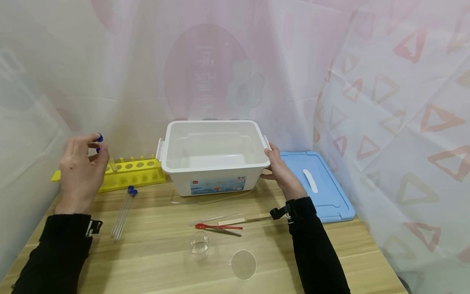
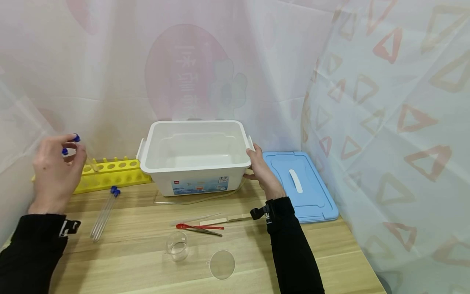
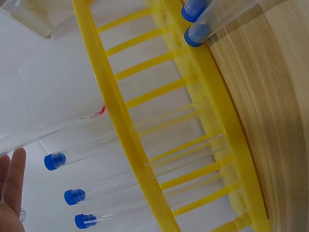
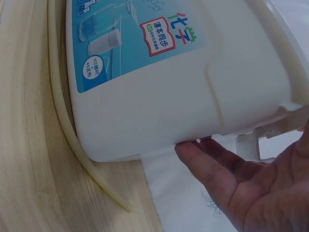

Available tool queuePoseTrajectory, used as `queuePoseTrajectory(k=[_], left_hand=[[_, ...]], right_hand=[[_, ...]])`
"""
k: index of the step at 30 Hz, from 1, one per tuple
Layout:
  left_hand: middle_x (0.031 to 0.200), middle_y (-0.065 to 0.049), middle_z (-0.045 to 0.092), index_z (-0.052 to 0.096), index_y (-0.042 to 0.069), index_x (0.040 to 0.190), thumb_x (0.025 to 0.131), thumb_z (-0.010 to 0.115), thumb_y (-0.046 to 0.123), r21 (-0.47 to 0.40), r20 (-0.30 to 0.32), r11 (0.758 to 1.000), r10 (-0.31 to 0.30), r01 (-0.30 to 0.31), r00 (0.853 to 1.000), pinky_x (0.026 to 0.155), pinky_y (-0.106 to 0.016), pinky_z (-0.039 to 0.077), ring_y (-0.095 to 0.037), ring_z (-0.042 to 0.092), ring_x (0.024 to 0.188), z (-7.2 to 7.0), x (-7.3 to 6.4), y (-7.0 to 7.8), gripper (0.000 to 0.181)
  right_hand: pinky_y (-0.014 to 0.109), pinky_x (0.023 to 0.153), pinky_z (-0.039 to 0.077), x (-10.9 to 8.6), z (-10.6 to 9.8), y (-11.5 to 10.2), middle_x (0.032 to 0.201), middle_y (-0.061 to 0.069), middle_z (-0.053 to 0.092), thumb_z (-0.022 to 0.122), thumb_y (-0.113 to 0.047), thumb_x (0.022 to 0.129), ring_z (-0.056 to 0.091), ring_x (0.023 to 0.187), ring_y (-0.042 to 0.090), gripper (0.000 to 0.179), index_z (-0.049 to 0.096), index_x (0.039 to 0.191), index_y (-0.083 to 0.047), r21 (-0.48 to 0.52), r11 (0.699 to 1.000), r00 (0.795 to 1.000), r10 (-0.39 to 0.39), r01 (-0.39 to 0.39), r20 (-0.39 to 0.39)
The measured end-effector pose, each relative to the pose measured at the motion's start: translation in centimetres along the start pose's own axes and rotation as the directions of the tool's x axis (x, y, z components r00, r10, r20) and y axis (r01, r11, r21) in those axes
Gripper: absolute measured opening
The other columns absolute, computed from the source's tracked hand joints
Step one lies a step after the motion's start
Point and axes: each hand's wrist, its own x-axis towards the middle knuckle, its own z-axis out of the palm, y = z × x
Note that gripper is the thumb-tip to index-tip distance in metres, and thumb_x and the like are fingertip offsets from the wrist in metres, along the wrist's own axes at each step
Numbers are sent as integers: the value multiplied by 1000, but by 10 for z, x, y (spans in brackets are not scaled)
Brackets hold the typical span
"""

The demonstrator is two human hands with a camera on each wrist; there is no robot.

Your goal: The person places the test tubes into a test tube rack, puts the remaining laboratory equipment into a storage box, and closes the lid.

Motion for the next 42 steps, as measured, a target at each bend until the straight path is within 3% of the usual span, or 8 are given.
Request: queuePoseTrajectory(k=[16, 32, 42], left_hand=[[151, -31, 58, 58, 6, 156, 121, 63, 8, 30, -3, 999, -31, 31, 1000, 107, 11, 30, -49, 66, 131, 12, -4, -7, 35], [147, -31, 60, 59, 4, 156, 121, 63, 8, 46, 8, 997, -62, 62, 998, 105, 12, 27, -52, 65, 129, 19, -9, -15, 36], [143, -32, 60, 61, -1, 154, 120, 65, 8, 27, 32, 999, -33, 32, 999, 96, 14, 27, -51, 66, 126, 23, -14, -25, 35]], right_hand=[[78, 132, 50, -4, 0, -1, 187, 25, 32, 39, -65, 124, 47, 170, 53, 83, -3, 189, -35, -10, 1000, 1000, -9, 10, 6], [78, 129, 53, -3, 0, -1, 188, 18, 28, 40, -67, 123, 51, 167, 51, 82, 0, 189, -36, -9, 1000, 1000, -12, 13, 11], [77, 130, 52, -1, -1, 2, 187, 19, 30, 38, -65, 124, 51, 168, 50, 81, 0, 189, -35, -21, 1000, 1000, -20, 20, 11]])
